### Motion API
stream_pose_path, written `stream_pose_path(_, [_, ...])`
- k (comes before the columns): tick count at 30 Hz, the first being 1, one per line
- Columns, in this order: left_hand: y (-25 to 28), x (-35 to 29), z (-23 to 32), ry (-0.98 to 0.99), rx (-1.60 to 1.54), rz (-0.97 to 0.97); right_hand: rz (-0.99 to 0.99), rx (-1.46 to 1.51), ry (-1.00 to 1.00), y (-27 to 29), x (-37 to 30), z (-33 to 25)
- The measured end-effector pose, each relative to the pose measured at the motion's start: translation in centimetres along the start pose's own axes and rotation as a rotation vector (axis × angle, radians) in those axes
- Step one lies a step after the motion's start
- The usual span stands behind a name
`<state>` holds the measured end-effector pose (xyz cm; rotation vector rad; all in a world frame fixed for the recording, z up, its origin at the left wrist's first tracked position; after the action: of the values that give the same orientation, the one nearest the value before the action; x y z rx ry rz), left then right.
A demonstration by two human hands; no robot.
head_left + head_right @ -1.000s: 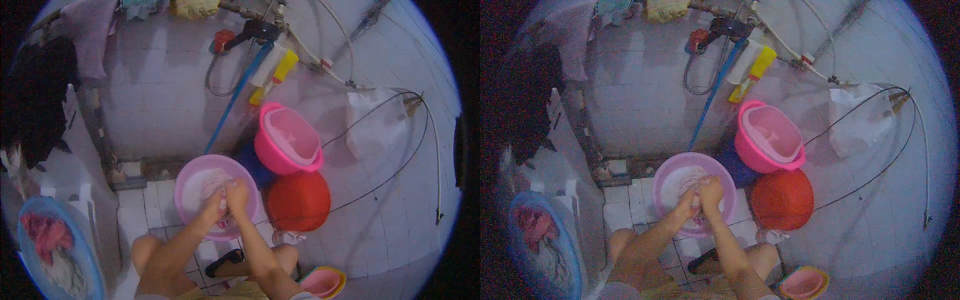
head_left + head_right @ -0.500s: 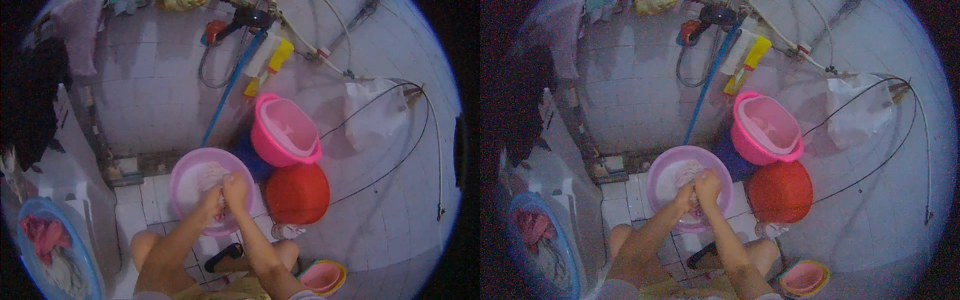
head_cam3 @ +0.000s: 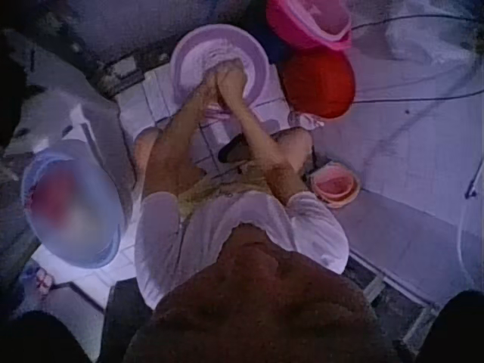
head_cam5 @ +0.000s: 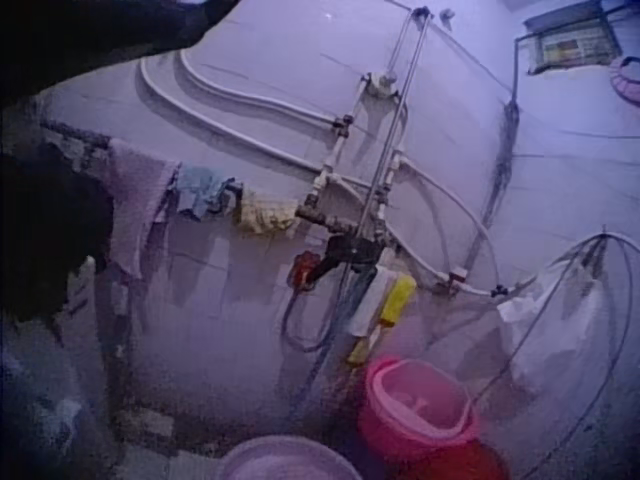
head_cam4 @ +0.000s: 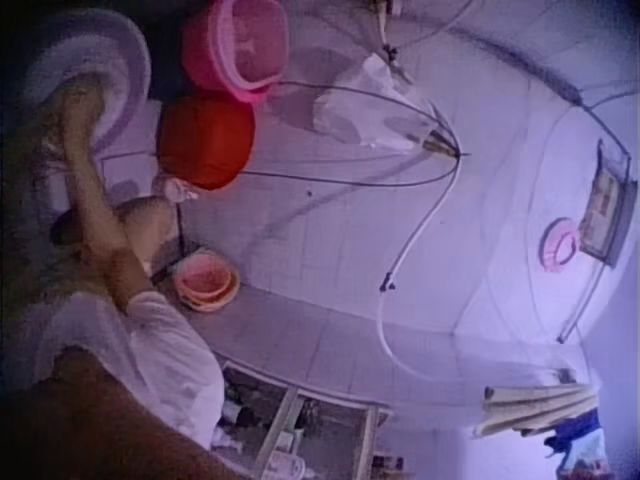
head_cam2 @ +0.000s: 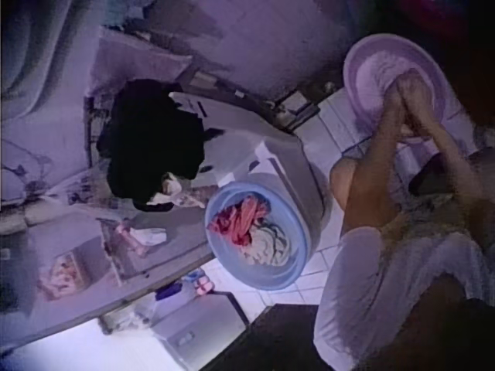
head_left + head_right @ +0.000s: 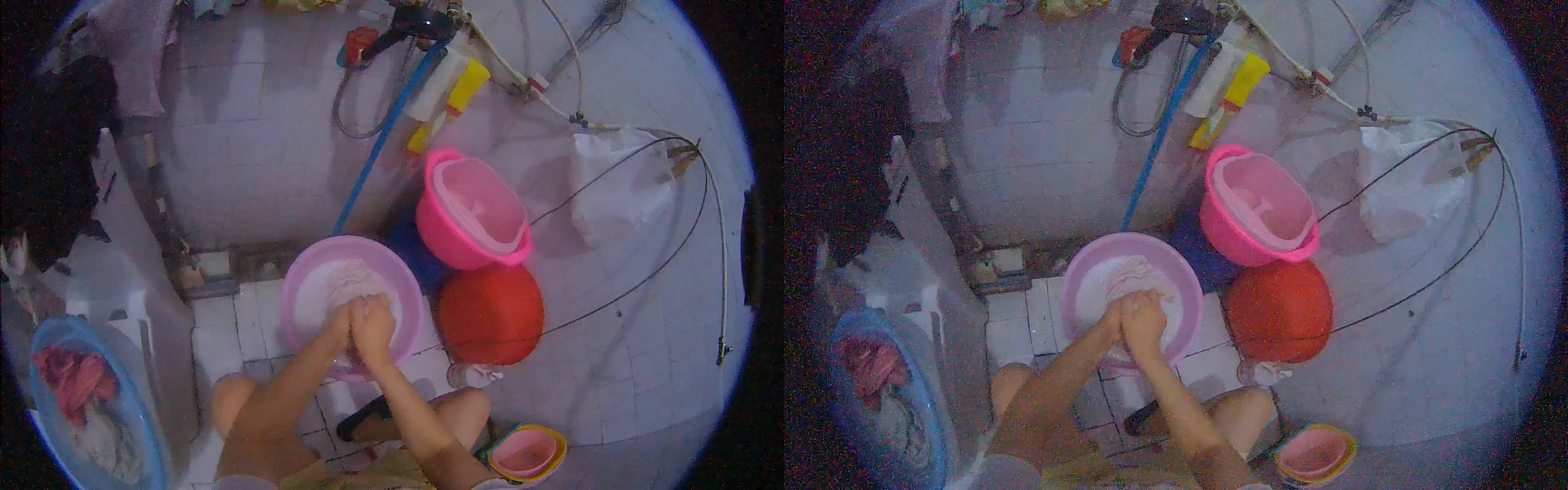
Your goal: The person sits on the tiled floor and hand-washes a light-colored patterned cloth in a pink basin filled with soapy water. They repeatedly submerge, scrub, and wring the cloth by hand throughout the clip.
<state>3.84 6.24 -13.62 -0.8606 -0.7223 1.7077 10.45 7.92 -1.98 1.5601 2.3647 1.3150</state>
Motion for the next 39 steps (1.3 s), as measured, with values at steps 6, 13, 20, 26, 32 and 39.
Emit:
stream_pose_path(6, [-3.2, -1.9, 3.7, 0.170, 0.202, 0.217, -0.108, 0.273, -0.317, -0.6, 2.7, 8.4])
stream_pose_path(13, [4.3, 0.2, -0.4, 0.227, 0.715, 0.709, -0.434, 0.204, -0.340, -2.2, -2.2, 11.2])
stream_pose_path(20, [4.5, -1.0, -0.1, 0.170, 1.667, 0.653, -0.570, -0.240, -0.176, -3.8, -2.6, 8.3])
stream_pose_path(26, [11.1, 3.3, -4.7, 0.076, 1.662, 0.638, -0.543, -0.245, -0.229, -6.8, -1.5, 10.3])
stream_pose_path(32, [1.8, -0.4, 1.2, 0.145, 0.222, 0.657, -0.387, 0.598, -0.248, -0.4, -1.2, 7.0])
stream_pose_path(39, [-0.1, -2.0, 2.3, -0.012, -0.117, -0.099, -0.215, 0.220, 0.067, 1.8, -1.9, -3.5])
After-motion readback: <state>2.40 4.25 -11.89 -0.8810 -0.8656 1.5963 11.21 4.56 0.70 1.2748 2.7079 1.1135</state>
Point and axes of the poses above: each hand's wrist, its own x-axis towards the middle knuckle, its own y-axis out of the back of the hand, z = x × y, the point moved 1 cm from there along x, towards the middle knuckle, and after that the axes turned 7 degrees about x, right-handed, at the moved point
